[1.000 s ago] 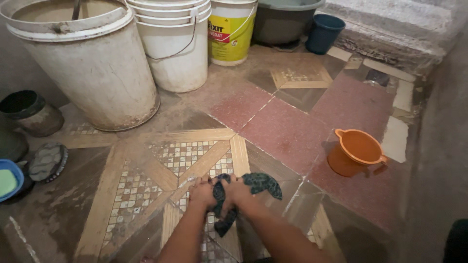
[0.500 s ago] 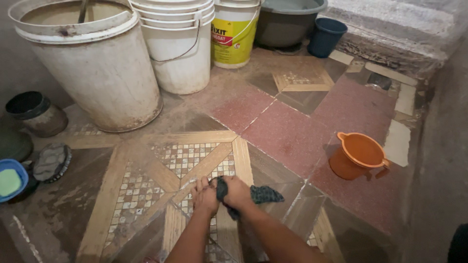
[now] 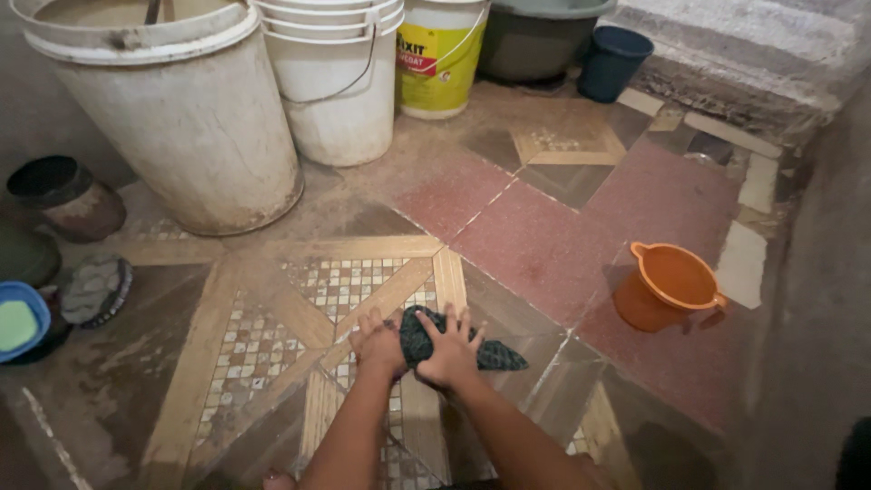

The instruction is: The person wipes the tiled floor by hand using a cloth. They dip the cloth into a bucket of water and wring it out before scrubbing various sections of the tiled surface and the area around several plastic buckets.

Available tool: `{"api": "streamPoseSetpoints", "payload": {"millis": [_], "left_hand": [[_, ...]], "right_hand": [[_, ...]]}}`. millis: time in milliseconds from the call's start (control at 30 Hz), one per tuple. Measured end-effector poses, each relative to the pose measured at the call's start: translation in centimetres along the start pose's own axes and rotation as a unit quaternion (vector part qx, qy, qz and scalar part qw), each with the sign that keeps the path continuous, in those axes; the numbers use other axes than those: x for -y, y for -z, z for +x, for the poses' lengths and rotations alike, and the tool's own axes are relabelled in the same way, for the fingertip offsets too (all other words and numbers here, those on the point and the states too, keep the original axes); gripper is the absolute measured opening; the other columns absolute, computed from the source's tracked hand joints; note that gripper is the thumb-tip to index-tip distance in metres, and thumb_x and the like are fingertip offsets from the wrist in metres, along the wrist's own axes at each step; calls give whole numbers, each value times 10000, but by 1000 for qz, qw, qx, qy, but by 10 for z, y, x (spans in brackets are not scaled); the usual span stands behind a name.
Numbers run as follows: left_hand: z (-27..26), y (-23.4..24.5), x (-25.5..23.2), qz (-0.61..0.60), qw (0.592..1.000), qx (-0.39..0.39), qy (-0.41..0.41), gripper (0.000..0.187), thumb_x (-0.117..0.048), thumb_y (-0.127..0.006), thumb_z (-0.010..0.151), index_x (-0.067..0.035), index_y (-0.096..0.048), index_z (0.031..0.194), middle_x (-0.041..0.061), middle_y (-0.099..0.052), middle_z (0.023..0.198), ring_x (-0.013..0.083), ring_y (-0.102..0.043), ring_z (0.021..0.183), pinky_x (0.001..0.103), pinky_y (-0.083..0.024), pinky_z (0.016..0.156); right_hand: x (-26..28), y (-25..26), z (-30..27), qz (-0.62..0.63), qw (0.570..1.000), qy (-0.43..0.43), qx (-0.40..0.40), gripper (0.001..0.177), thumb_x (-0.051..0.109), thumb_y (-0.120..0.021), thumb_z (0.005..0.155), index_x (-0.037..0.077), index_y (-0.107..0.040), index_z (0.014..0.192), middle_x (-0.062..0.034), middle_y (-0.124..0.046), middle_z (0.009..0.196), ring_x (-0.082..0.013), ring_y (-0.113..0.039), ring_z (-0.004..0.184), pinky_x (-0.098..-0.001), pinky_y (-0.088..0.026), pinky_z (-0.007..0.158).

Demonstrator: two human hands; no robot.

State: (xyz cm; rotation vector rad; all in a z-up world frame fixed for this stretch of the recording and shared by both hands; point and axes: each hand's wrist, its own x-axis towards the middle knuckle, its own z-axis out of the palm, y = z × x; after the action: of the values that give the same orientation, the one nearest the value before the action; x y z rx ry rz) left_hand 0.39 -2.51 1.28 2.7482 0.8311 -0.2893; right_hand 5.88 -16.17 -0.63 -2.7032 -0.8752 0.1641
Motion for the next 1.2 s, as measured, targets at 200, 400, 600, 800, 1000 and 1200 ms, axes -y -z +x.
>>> {"api": "streamPoseSetpoints", "payload": {"millis": [200,400,600,800,1000,1200], "left_hand": [[4,-38,8,-13,1000,4,21,648,-217,-624,919,-437,-430,1498,55,-411,1462,293,-323,1448,527,-379,1117],[21,-65,-17,10,997,-27,76,541,-244,-536,969,-387,-419,1478,37,-349,1510,278,-258,1451,577,-371,1060],[16,-70,-2,-10,998,-37,43,503,-214,-443,1014,-402,-452,1480,46,-384,1513,275,-294,1449,542,-363,1094],[6,-70,-8,30,998,-55,20,553,-225,-472,975,-314,-415,1517,123,-389,1489,304,-325,1392,559,-329,1089],[25,-83,-19,5,986,-169,12,502,-241,-484,955,-245,-492,1457,155,-440,1479,319,-387,1345,554,-368,1016],[91,-69,-22,27,982,-181,-52,415,-257,-485,978,-254,-543,1390,101,-498,1405,303,-410,1354,511,-373,1051]], "right_hand": [[-4,6,5,26,990,-54,124,1051,398,-770,655,518,-255,1564,-172,-255,1611,-454,-308,1447,-730,-283,1110],[24,-17,17,19,992,-81,99,607,400,-549,986,508,-345,1547,-208,-418,1438,-479,-566,1194,-532,-522,978],[7,-30,13,76,994,-73,9,511,184,-547,955,335,-571,1442,-211,-611,1243,-405,-673,1083,-488,-556,926],[23,-19,10,89,990,-106,3,507,190,-641,912,220,-584,1415,-234,-606,1249,-417,-656,1095,-491,-544,928],[17,-2,31,97,989,-111,19,531,180,-659,892,256,-584,1412,-180,-580,1319,-394,-636,1134,-492,-537,938],[-13,-15,81,44,996,-73,22,693,96,-603,881,291,-478,1534,-170,-541,1371,-389,-605,1173,-486,-524,989]]}}
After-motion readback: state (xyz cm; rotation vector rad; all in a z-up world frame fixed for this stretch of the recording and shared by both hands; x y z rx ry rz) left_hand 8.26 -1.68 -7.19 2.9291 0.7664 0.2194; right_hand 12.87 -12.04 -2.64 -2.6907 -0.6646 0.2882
